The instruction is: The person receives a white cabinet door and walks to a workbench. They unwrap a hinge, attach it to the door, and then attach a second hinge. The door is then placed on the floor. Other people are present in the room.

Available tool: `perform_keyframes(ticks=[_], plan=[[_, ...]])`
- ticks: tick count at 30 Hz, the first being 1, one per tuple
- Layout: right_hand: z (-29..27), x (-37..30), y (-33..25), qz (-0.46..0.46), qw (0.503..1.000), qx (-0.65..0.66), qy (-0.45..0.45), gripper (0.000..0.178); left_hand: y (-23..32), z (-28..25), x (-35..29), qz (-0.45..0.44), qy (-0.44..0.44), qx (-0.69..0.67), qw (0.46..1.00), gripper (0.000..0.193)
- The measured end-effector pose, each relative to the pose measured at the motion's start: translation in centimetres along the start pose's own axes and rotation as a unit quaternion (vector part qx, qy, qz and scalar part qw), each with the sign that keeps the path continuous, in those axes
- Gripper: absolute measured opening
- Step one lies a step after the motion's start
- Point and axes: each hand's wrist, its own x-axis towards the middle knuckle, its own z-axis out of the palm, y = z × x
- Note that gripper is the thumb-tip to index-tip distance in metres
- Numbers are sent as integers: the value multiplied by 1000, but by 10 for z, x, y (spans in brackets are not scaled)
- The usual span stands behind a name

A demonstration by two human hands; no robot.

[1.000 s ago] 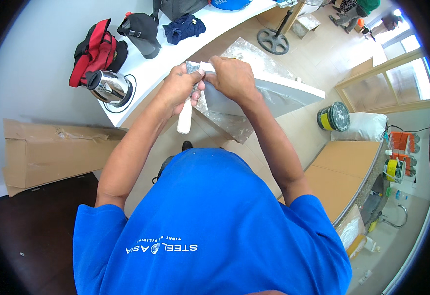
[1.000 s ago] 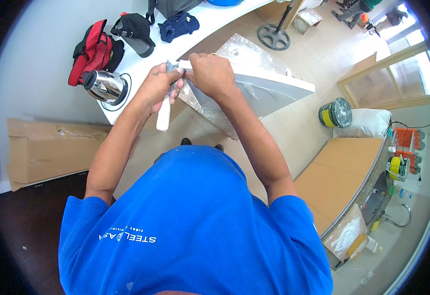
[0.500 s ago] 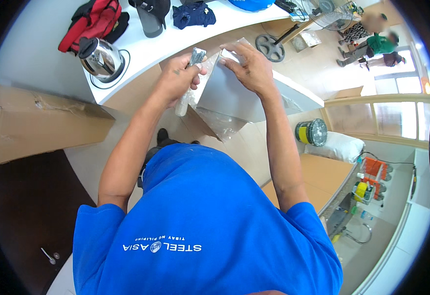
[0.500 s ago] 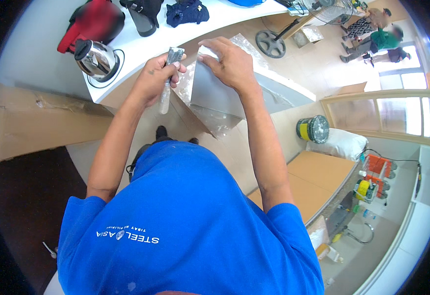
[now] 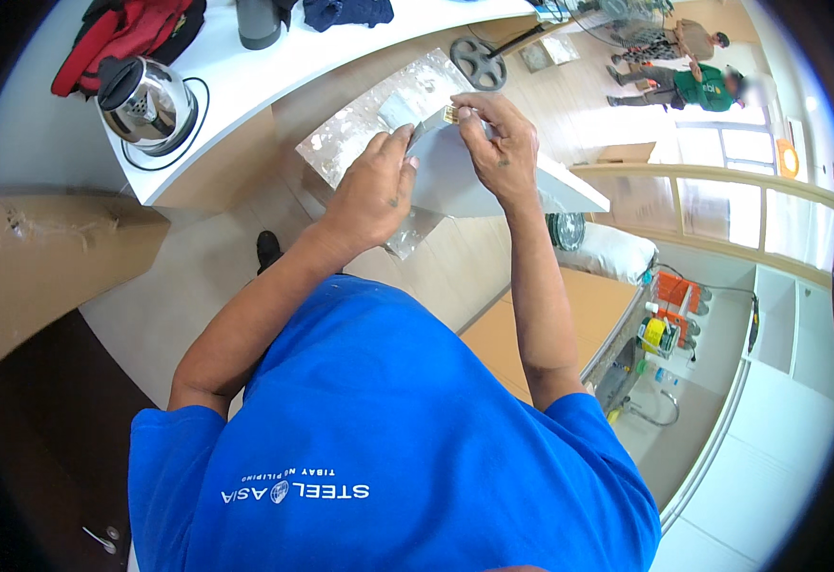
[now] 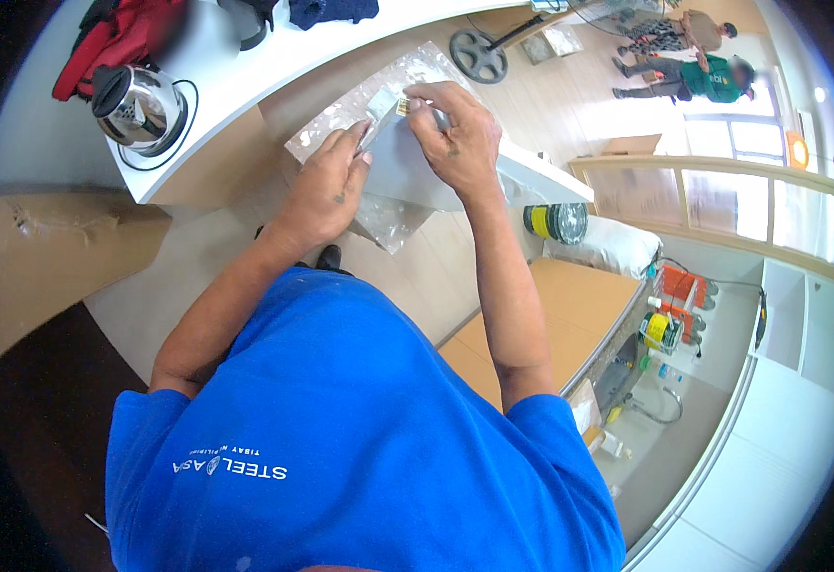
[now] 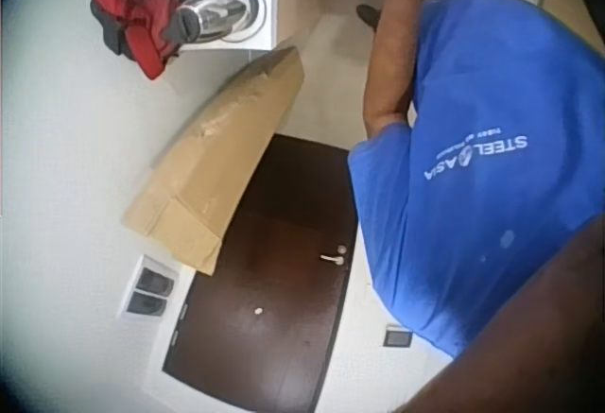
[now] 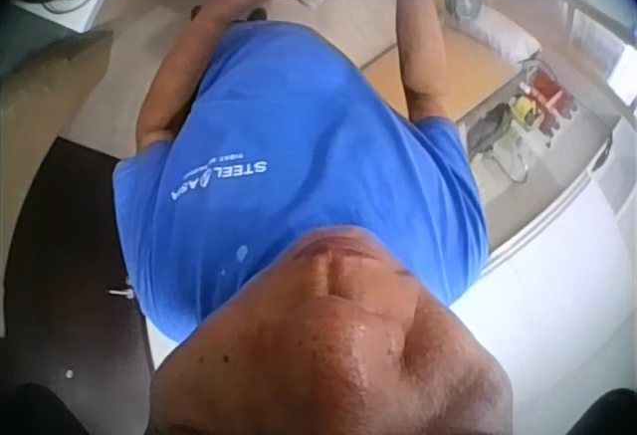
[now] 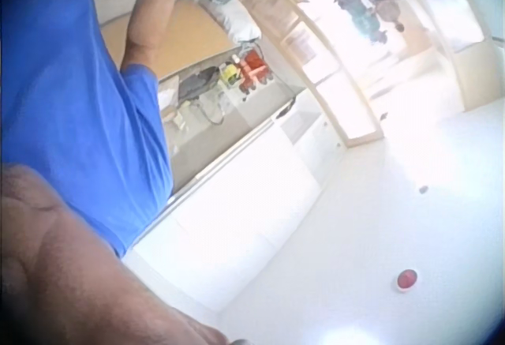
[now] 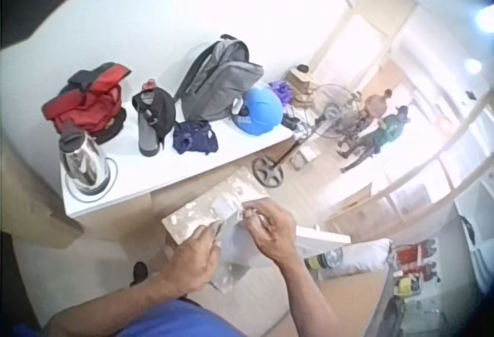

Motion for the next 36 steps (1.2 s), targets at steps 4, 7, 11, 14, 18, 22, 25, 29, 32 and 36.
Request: perform_keyframes(ticks=[4,7,11,14,18,22,25,29,32,36], plan=[[-1,-4,1,-7,1000,-7,-2,17,3,-2,5,-4,-41,-25,999,45],[-5,-6,-7,24,999,-10,-20,16,4,-2,7,7,-48,-40,998,45],[-7,-14,-5,45,998,-4,-31,20,6,4,1,24,-36,-68,997,43],[-11,-16,-2,28,998,7,-59,22,11,9,-6,-12,-15,-79,997,37],[-17,-19,-7,3,995,-1,-100,26,21,21,-20,-18,42,-32,998,30],[-15,-34,-14,0,994,-30,-107,25,36,37,-36,-55,99,-21,993,26],[-16,-45,-22,-5,994,-43,-100,24,51,38,-49,-99,99,17,990,31],[-16,-63,-29,-41,993,-33,-105,26,68,34,-68,-108,94,42,989,38],[-14,-74,-30,-73,992,-43,-98,29,69,42,-83,-74,105,69,989,37],[-13,-92,-37,-82,992,-50,-83,30,78,40,-99,-89,113,98,985,40]])
